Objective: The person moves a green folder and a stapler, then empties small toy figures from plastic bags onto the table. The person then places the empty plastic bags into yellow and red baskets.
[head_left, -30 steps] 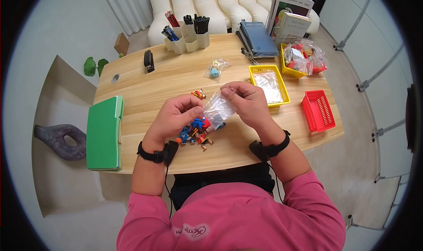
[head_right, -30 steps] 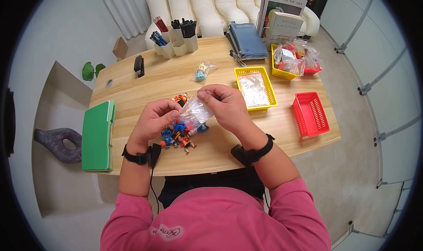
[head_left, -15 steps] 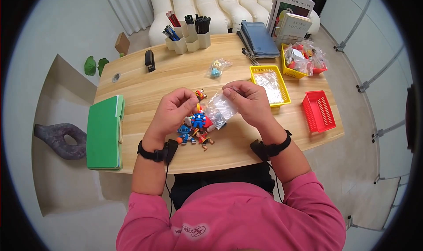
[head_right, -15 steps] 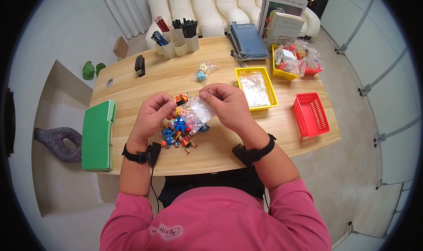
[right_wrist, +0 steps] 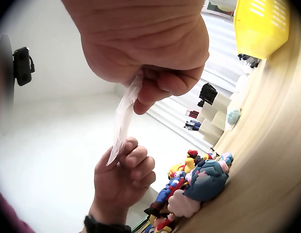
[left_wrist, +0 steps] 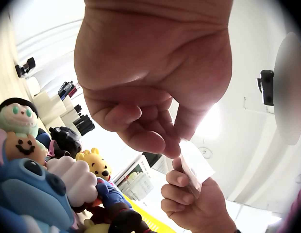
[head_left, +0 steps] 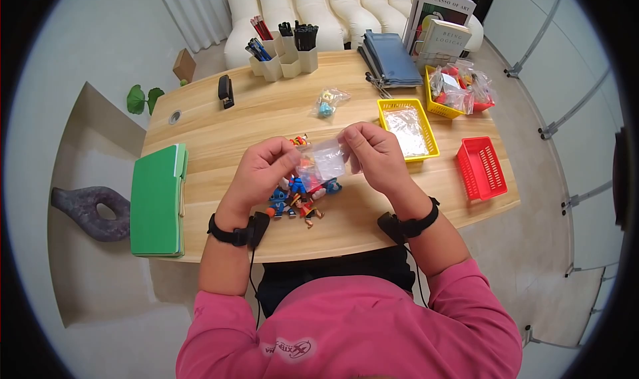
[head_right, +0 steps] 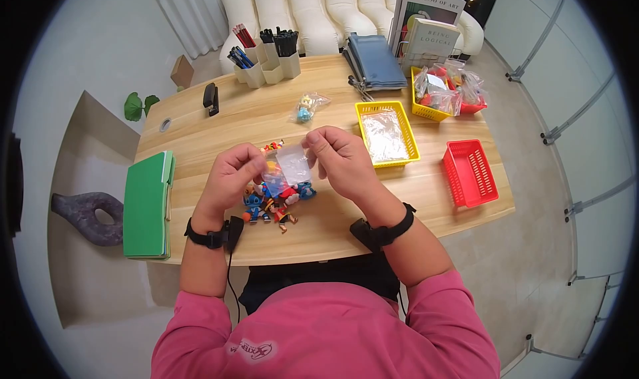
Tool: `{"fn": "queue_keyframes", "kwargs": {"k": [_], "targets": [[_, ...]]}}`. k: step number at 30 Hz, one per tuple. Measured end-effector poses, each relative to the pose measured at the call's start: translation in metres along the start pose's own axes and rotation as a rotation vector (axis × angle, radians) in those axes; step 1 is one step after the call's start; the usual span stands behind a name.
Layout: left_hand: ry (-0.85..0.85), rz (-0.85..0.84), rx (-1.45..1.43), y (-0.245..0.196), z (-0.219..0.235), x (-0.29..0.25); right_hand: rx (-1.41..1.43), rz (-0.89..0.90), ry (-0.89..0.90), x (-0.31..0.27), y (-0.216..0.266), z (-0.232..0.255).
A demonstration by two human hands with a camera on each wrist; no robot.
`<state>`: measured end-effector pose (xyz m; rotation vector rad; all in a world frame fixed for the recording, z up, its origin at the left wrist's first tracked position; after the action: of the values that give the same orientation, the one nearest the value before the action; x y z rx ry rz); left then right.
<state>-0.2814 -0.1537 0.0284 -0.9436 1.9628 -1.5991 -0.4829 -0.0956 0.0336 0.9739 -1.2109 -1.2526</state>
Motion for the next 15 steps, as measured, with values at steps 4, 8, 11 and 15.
{"fn": "queue_keyframes", "kwargs": {"k": [4,8,11,15], "targets": [[0.023,-0.019,-0.029,-0.015,-0.010,0.000,0.068,0.046,0.004,0.000,-0.001,-0.004],[0.030,0.040,0.032,-0.002,-0.018,-0.002,0.016,0.074,0.020,0.000,0.003,-0.009],[0.036,0.089,0.091,0.004,-0.010,-0.001,-0.033,-0.043,0.070,-0.002,-0.002,-0.011],[0.049,0.064,0.035,0.002,-0.019,-0.002,-0.089,0.034,0.063,-0.002,0.000,-0.013]]}}
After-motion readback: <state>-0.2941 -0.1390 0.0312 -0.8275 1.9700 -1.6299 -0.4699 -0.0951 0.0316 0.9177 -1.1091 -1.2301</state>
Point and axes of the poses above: each hand's wrist, its own x-axis towards the middle knuckle, its own z-axis out of the back of the hand, y = z × x, the point moved 9 cm from there along x, towards the middle knuckle, and after that the axes turned 12 degrees about -x, right-handed, at the moved point
